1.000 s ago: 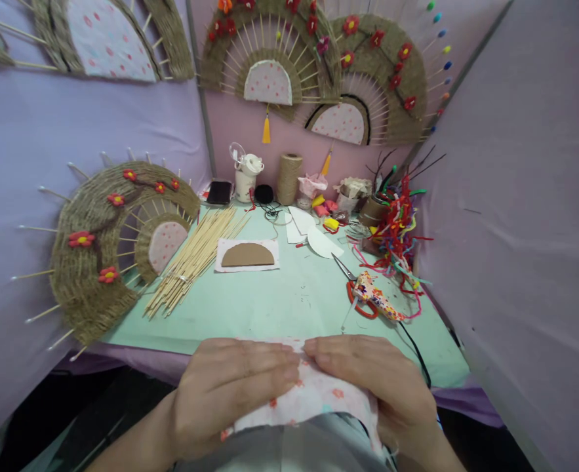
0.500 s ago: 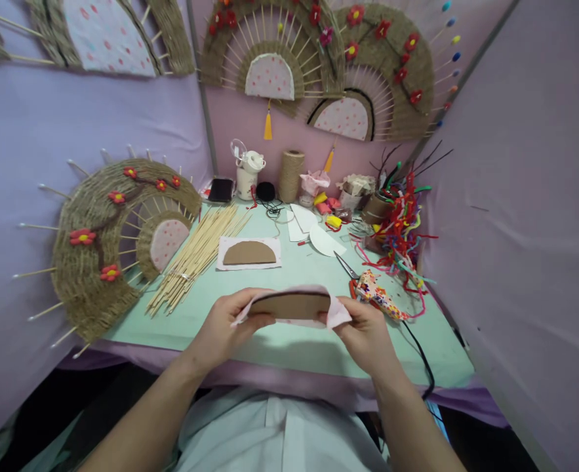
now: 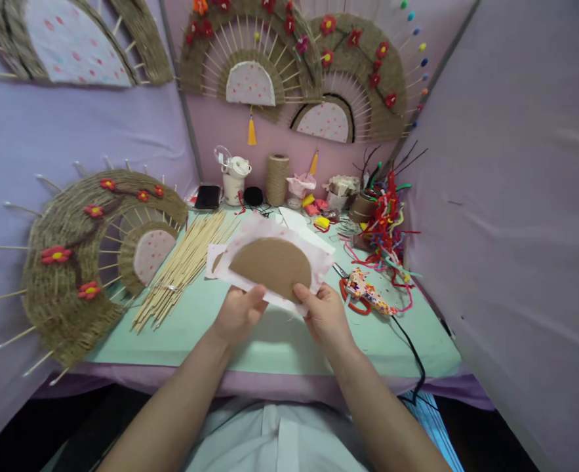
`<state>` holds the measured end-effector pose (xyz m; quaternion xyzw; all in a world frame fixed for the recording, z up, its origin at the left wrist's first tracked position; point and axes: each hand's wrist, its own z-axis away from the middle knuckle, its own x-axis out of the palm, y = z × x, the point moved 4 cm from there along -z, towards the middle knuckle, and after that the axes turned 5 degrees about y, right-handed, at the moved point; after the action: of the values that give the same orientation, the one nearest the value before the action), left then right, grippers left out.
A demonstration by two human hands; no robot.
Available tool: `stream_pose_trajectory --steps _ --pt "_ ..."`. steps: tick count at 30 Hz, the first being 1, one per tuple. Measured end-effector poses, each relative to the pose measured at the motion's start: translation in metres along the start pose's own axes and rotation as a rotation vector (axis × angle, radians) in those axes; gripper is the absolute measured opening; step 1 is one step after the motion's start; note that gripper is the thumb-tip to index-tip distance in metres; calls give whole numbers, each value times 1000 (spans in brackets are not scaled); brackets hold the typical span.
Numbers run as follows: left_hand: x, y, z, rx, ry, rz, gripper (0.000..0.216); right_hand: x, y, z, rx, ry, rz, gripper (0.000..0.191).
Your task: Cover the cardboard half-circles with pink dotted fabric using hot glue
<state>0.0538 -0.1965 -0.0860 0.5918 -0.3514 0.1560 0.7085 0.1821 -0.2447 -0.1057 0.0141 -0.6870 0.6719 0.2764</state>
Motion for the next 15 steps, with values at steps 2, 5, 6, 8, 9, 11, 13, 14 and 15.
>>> stream_pose_trajectory --steps 2,5,6,8,9,11,13,14,15 --pt "0 -11 -10 24 223 64 53 -3 4 -4 12 -80 137 35" --pt "-4 -15 -26 64 339 145 40 -38 -8 -10 -159 -21 512 36" --pt "-7 -14 -32 60 347 159 38 -55 -17 -12 -271 71 684 36" --pt "-14 -12 -40 43 377 166 36 -89 -34 -14 -413 221 1077 31" --pt "-19 -12 -43 26 397 163 34 -104 -40 -16 -448 257 1231 30" --pt "-24 -13 -45 -15 407 137 32 -128 -49 -18 -455 287 1480 30" --pt "-27 -16 -45 -25 406 110 31 -143 -51 -20 -398 290 1651 31" --pt "-28 -17 -44 -28 412 100 31 -148 -50 -21 -359 293 1707 32" --pt "-29 -18 -44 -34 415 92 30 -152 -48 -22 -326 299 1741 33"
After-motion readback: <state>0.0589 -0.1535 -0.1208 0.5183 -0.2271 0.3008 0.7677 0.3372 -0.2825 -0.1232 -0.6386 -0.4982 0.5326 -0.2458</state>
